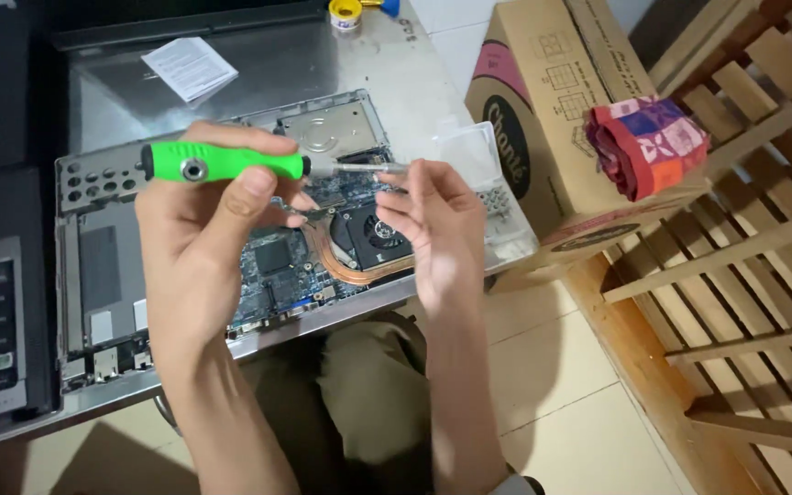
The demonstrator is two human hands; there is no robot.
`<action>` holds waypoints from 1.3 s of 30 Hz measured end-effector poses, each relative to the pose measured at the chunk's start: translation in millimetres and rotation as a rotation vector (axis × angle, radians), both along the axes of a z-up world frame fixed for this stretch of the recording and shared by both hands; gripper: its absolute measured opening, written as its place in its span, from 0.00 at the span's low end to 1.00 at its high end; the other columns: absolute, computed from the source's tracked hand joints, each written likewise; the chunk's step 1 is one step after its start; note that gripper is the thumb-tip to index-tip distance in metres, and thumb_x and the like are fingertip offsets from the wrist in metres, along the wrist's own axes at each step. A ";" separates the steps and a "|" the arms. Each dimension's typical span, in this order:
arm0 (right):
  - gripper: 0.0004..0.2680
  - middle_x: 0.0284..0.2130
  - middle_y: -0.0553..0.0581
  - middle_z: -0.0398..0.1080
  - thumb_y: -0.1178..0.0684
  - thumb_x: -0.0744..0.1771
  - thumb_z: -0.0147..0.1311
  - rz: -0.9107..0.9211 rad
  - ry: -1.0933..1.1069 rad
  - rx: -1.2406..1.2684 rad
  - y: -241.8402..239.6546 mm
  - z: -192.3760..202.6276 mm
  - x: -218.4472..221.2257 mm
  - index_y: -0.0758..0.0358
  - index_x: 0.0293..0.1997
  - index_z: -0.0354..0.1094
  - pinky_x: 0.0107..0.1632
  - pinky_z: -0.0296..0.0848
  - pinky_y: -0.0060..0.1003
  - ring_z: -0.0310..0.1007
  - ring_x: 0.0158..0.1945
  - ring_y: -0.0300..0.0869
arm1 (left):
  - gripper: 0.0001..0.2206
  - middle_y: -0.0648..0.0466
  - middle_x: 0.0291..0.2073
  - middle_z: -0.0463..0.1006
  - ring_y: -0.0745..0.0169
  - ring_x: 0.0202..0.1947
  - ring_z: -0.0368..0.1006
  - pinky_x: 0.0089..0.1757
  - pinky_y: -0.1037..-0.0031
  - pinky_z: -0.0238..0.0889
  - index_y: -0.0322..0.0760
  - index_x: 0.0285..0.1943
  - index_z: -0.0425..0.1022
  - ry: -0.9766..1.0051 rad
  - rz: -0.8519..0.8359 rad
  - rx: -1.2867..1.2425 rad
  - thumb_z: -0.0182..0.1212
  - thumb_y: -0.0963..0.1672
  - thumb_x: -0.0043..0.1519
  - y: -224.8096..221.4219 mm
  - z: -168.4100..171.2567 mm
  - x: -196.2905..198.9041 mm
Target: The person holds a blue air blower in one hand and a brush in the other, brushing dust off a disassembled laptop motherboard and cooling fan on the workbench. They then pick up a green-handled screwdriver and work on the fan assembly screws.
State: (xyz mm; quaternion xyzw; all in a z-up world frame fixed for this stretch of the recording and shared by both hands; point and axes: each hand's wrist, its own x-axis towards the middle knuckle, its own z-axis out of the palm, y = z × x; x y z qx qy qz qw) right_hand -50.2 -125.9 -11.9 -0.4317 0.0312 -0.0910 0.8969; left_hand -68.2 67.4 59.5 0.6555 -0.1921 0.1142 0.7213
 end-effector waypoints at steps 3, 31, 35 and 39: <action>0.06 0.36 0.59 0.76 0.55 0.70 0.59 -0.201 -0.124 -0.143 -18.4 -3.1 -4.0 0.67 0.41 0.74 0.30 0.71 0.30 0.73 0.30 0.36 | 0.12 0.46 0.42 0.82 0.63 0.40 0.80 0.43 0.73 0.77 0.29 0.58 0.76 -0.027 -0.005 -0.042 0.60 0.44 0.74 -8.5 -11.9 7.7; 0.04 0.39 0.57 0.78 0.57 0.68 0.62 -0.673 -0.151 -0.609 -148.1 -10.0 -6.6 0.66 0.40 0.73 0.36 0.80 0.30 0.79 0.38 0.35 | 0.19 0.54 0.29 0.66 0.65 0.27 0.60 0.33 0.73 0.61 0.30 0.47 0.71 -0.093 0.449 -0.614 0.46 0.51 0.79 50.3 -63.8 24.5; 0.05 0.47 0.59 0.77 0.61 0.65 0.67 -0.512 -0.211 -0.991 -136.4 -27.4 13.9 0.69 0.40 0.76 0.49 0.77 0.29 0.77 0.47 0.37 | 0.18 0.54 0.29 0.66 0.66 0.28 0.61 0.36 0.72 0.64 0.29 0.49 0.72 -0.026 0.451 -0.649 0.50 0.51 0.78 51.3 -63.5 28.6; 0.05 0.52 0.55 0.69 0.59 0.64 0.68 -0.331 -0.132 -1.142 -128.6 -32.4 19.3 0.67 0.39 0.77 0.44 0.80 0.28 0.77 0.41 0.36 | 0.19 0.53 0.31 0.66 0.65 0.31 0.61 0.40 0.71 0.63 0.29 0.52 0.71 -0.029 0.394 -0.738 0.51 0.51 0.77 69.0 -73.5 29.2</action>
